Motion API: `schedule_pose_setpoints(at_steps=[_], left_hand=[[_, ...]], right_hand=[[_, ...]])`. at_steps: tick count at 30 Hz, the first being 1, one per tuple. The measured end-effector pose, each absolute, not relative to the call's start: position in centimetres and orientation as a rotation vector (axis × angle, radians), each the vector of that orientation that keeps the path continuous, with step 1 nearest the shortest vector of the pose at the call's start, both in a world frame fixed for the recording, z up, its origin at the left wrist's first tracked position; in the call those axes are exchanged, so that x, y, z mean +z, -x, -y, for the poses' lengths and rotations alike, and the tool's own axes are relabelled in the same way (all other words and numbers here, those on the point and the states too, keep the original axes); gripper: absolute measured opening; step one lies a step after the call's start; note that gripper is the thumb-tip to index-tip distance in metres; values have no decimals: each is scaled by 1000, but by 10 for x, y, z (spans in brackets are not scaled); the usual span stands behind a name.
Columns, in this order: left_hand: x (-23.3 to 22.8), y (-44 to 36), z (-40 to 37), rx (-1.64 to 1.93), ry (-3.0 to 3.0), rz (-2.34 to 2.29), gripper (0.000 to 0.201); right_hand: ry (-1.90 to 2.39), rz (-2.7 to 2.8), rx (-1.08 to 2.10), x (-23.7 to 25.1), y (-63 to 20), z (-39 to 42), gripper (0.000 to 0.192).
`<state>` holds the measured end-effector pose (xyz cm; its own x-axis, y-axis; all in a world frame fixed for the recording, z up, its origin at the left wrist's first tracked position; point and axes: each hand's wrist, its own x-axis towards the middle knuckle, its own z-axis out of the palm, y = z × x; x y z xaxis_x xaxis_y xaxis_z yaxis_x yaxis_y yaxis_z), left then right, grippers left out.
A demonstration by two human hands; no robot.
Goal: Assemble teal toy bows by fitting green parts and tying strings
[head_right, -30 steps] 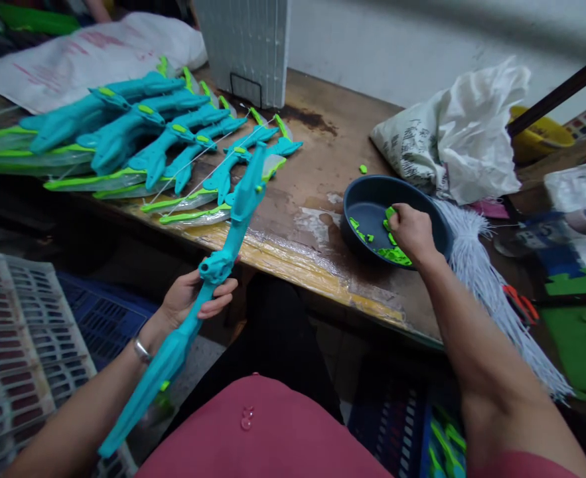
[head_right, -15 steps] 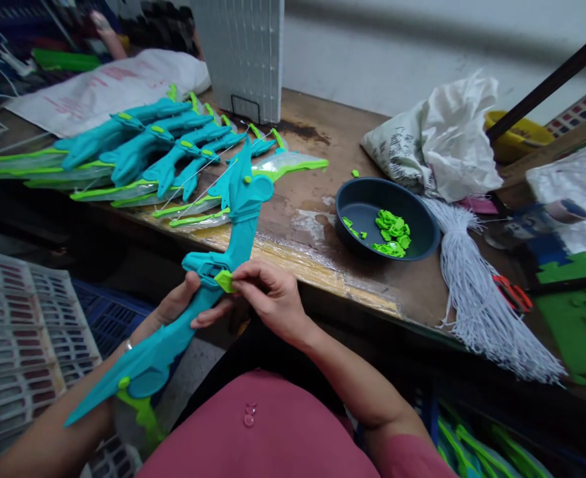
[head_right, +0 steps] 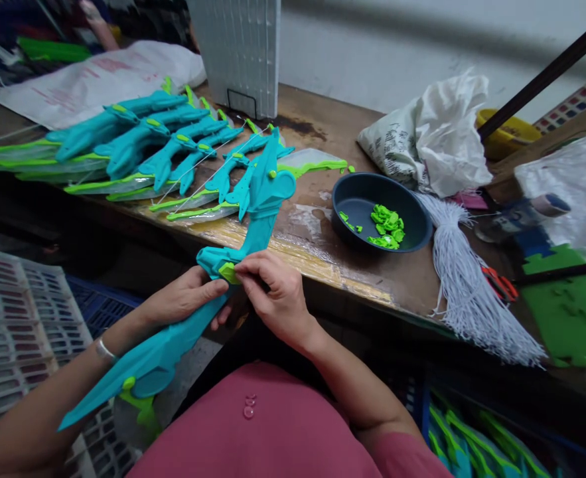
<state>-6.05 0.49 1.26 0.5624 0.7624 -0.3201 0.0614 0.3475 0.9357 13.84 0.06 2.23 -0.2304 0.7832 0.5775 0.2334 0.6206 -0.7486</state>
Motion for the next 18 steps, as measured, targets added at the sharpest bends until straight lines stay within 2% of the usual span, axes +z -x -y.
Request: schedule_pose_setpoints(at_steps=[12,18], left_hand=[[22,50,3,556,-1324,-975,50],[29,50,3,659,-1472,-1029,37]], right_hand=[[845,1782,459,23,-141,7,16],[938,1638,501,17,-137,13,17]])
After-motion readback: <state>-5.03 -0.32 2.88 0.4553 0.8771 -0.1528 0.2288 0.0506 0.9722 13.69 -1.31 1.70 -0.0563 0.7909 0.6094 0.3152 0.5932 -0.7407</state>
